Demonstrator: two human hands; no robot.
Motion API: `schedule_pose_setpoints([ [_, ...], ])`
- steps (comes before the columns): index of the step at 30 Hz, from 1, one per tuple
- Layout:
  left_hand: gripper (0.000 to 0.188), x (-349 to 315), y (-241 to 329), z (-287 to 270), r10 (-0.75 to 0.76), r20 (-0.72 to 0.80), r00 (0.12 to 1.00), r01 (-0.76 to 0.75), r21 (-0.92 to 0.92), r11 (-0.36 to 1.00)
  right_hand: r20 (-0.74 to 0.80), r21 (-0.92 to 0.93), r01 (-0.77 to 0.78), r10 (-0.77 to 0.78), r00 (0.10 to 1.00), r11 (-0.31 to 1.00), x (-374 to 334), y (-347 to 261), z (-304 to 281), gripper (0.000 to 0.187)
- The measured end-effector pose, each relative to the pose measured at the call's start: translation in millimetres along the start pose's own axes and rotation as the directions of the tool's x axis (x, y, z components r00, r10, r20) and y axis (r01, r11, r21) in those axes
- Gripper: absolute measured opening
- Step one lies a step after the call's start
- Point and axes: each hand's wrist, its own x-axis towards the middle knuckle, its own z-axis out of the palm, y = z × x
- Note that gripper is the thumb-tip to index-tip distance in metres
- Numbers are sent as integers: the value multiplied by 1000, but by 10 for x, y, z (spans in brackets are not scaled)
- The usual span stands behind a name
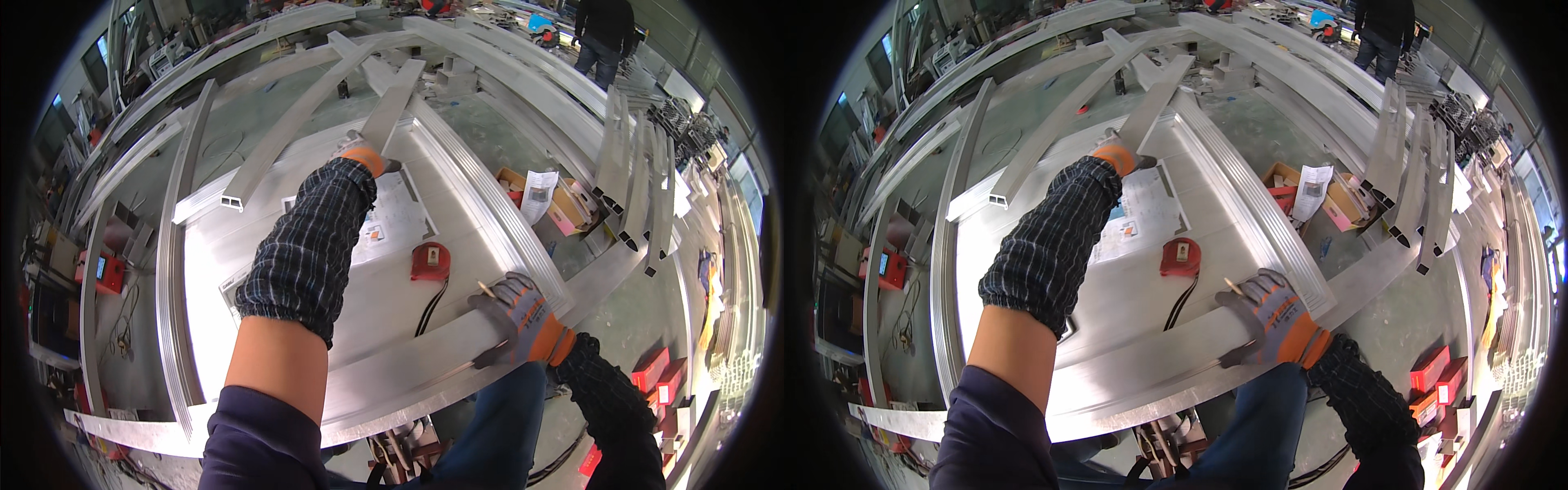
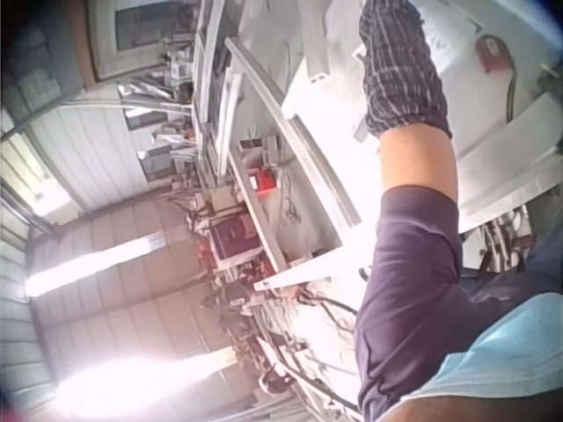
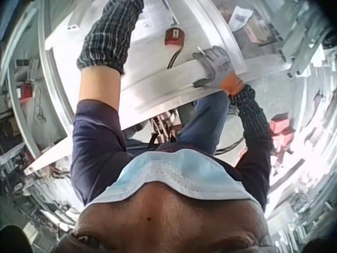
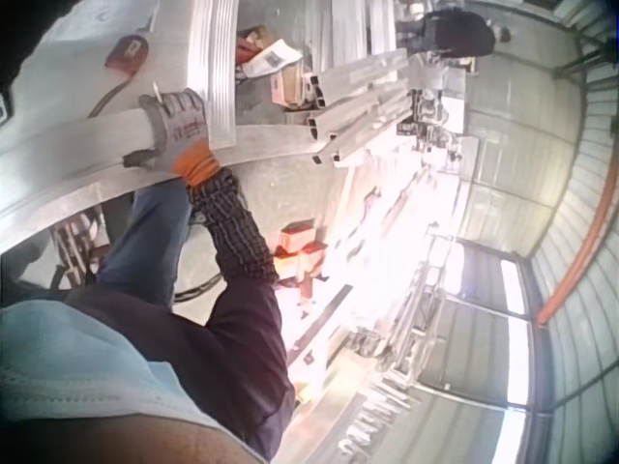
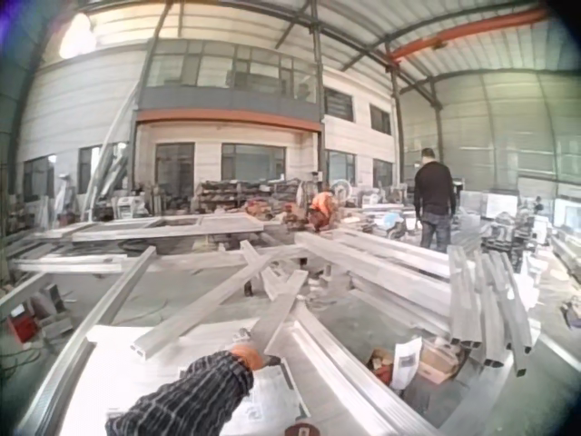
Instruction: The person measures and marks a long aluminum frame using a tape measure and a pencil. They then assemble the frame by fitting smaller metal pieces into the corners.
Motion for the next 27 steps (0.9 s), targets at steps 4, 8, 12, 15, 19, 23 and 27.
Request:
schedule_pose_setpoints([
  [4,104,310,-474,73,65,61,996,-66,15,998,277,-171,-81,127,952,982,-21,21,204,111],
  [8,103,-105,-69,-302,-69,56,996,85,-369,926,-1,-99,-18,18,1000,995,-155,-46,-59,110],
  [12,108,-1163,-618,-686,0,-109,994,-30,-272,962,65,13,-37,37,997,999,24,-129,3,112],
  [15,118,-2005,-1293,-659,147,-337,930,-244,-269,931,-104,1,-29,29,994,1000,-138,30,90,109],
  [19,117,-3824,-1882,-1116,200,-346,917,-275,-183,944,-507,291,-198,327,798,936,-325,162,314,97],
  [23,120,-5298,-2312,-1277,282,-296,913,-248,147,957,-764,366,-122,373,526,922,-397,481,275,66],
  [27,117,-5887,-2654,-1079,314,-234,920,-281,166,945,-589,591,-339,678,439,732,-541,1223,153,61],
])
